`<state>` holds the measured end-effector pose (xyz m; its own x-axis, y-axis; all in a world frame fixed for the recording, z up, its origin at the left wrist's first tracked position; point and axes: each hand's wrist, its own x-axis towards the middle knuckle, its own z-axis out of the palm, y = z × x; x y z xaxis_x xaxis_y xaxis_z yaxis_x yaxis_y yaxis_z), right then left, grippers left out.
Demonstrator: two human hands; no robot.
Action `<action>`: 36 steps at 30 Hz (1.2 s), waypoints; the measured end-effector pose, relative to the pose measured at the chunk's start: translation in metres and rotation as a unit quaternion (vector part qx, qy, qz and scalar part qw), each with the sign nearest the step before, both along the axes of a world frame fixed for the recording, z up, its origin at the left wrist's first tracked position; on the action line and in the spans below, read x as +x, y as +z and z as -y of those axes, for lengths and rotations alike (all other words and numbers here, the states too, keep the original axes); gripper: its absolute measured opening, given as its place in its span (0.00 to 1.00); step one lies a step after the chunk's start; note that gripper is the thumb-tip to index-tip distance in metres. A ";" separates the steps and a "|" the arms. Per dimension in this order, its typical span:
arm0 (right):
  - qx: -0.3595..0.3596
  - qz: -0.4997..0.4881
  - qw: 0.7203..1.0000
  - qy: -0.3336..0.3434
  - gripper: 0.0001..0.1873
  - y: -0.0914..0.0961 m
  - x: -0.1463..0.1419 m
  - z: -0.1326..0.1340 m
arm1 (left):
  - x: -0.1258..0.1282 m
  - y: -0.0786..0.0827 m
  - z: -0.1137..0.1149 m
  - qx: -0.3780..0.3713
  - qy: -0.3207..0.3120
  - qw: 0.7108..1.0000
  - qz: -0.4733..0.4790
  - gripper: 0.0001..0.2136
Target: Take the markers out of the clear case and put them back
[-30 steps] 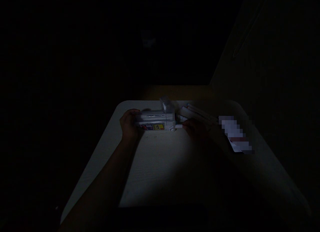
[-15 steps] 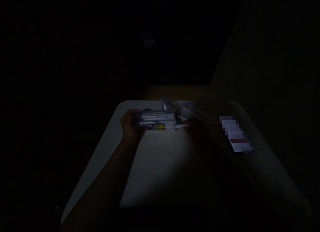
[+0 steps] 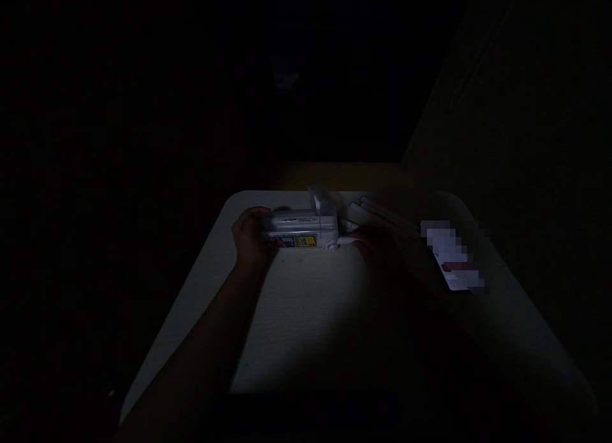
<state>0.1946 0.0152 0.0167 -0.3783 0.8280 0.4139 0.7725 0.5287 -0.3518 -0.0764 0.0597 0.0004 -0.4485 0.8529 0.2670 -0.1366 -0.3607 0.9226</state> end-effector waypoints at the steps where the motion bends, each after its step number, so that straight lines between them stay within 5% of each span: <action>1: -0.001 -0.001 1.000 -0.005 0.16 0.001 0.003 0.001 | 0.000 0.000 0.000 -0.001 0.000 1.000 0.005 0.08; 10: 0.020 0.063 0.998 0.014 0.17 0.007 -0.009 0.002 | 0.007 0.013 0.007 -0.018 0.011 1.000 0.000 0.09; 17: 0.033 0.064 0.997 0.004 0.18 0.005 0.008 0.001 | 0.005 0.011 0.005 -0.018 0.010 1.000 -0.004 0.09; 26: 0.016 0.090 0.996 0.022 0.18 0.011 -0.013 0.003 | 0.007 0.013 0.007 -0.013 0.008 1.000 -0.004 0.08; 36: -0.019 0.022 0.998 -0.049 0.14 0.014 0.033 -0.006 | 0.003 0.010 0.005 -0.019 0.023 0.999 -0.019 0.09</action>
